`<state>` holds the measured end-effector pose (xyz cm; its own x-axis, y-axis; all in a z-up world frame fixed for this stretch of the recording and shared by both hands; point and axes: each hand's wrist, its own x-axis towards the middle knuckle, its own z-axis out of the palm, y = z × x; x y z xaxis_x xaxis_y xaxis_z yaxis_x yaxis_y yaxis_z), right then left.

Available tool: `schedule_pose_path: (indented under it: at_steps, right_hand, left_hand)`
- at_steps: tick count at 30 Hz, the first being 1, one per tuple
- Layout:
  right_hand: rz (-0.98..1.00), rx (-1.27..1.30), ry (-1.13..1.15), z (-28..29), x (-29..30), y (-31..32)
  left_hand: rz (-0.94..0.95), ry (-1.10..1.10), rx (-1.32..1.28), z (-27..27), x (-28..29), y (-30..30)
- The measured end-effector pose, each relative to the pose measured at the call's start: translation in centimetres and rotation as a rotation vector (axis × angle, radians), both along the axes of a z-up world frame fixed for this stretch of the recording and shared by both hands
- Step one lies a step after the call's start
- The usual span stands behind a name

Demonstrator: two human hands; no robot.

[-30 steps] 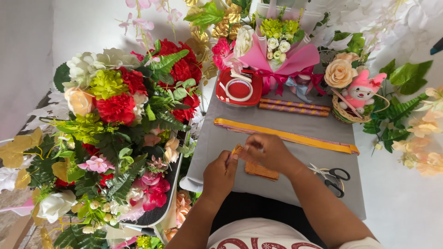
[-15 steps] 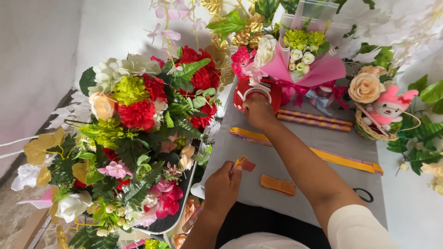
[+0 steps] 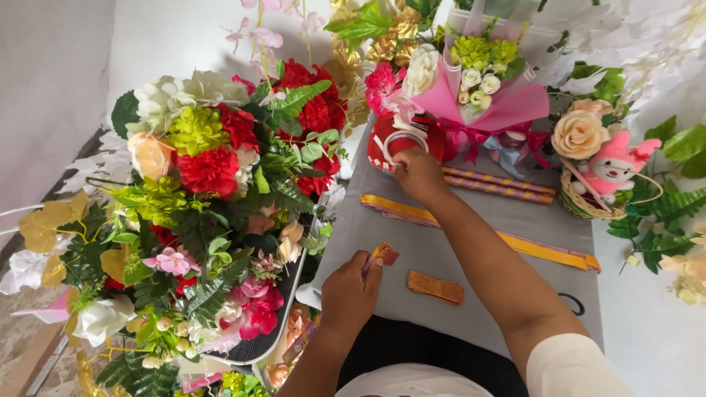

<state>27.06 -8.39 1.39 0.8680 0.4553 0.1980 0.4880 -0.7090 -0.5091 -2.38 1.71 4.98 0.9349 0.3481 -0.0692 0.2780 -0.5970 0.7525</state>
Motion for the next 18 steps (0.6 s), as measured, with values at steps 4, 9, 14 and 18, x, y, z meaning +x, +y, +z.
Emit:
schedule_pose_path:
  at_steps: [4,9,14,18]
  right_hand:
    - [0.060,-0.008,0.006,1.6,-1.7,1.7]
    - [-0.110,-0.173,0.102,1.2,-1.1,3.4]
    - [-0.104,-0.185,0.152,0.9,-1.1,3.2]
    - [0.015,0.023,0.218,0.2,-0.4,1.2]
  left_hand:
    - [-0.016,-0.067,0.050,-0.8,0.0,-0.2]
    - [0.018,0.010,0.024,-0.2,0.0,0.4]
    - [0.012,-0.022,0.042,-1.0,-0.1,0.6]
    - [0.008,0.037,-0.004,0.2,-0.4,0.5]
